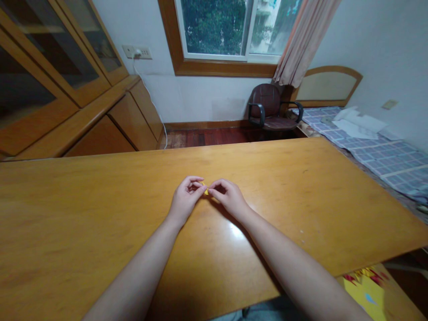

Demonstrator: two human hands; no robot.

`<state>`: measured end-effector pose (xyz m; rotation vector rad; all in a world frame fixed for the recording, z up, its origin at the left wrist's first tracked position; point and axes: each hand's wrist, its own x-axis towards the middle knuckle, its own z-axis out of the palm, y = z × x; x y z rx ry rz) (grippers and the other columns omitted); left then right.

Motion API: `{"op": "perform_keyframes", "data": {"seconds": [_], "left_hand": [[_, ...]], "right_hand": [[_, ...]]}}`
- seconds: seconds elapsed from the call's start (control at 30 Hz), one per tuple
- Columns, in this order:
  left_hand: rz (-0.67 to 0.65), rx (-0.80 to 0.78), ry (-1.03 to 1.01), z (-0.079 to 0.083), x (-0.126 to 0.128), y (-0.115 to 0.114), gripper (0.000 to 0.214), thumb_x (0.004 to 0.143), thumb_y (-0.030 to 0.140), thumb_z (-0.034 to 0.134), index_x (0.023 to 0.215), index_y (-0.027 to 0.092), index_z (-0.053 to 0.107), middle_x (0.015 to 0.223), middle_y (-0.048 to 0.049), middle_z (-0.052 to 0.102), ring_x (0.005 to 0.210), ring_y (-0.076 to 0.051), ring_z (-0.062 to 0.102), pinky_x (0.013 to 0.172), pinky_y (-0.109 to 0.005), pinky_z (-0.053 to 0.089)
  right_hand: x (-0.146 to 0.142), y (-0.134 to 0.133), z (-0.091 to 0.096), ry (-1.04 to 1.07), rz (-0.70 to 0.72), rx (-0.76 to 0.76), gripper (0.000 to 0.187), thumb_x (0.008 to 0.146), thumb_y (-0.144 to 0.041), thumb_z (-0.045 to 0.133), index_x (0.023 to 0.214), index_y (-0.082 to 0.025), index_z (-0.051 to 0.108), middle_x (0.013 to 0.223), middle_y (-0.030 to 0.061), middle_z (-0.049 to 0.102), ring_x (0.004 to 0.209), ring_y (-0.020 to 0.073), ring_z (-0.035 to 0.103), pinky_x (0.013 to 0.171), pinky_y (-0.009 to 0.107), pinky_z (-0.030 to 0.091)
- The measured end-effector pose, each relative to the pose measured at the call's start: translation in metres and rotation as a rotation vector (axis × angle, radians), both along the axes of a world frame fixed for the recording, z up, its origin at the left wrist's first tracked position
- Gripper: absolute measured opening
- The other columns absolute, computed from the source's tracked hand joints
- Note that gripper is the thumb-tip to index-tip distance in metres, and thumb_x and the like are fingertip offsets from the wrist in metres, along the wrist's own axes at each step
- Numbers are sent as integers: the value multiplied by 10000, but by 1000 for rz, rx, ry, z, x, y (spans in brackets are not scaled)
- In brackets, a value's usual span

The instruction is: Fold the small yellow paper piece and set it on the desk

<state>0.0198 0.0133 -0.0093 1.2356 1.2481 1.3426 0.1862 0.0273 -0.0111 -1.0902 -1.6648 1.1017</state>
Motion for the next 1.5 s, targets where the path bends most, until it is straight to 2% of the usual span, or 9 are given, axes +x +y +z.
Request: {"op": "perform_keyframes", "data": {"seconds": [0.13,0.33,0.63,0.97,1.5], "left_hand": [[12,10,-20,1,0,0,314,712,305,762,955,168,619,725,19,632,702,-129,598,689,-248,478],[8,15,-23,-2,-2,0,310,707,304,771,949,174,628,716,20,636,699,-132,601,703,-254,474],[7,1,-9,-1,0,-1,318,699,330,773,934,170,631,722,16,635,703,-138,603,705,-266,479],[-17,-10,-22,-2,0,1,349,690,323,777,960,170,617,817,-4,645,793,-147,631,793,-290,516],[-13,-37,3,-2,-1,-1,344,695,309,778,962,160,620,752,7,636,724,-136,622,749,-270,503]], "right_hand": [[-1,1,-3,50,8,-56,199,797,-334,693,896,-162,680,833,43,706,752,152,635,717,270,493],[1,2,0,-47,74,22,193,846,-352,659,854,-171,725,831,47,724,771,159,640,745,278,476],[1,2,-3,-37,84,-19,209,852,-359,645,853,-169,731,800,35,715,718,140,614,689,249,466],[0,2,-3,104,-3,-176,246,801,-403,665,818,-164,719,769,32,695,696,141,594,609,231,470],[0,3,-4,95,-20,-150,250,803,-408,668,829,-167,728,799,40,708,730,155,613,654,251,478]]}}
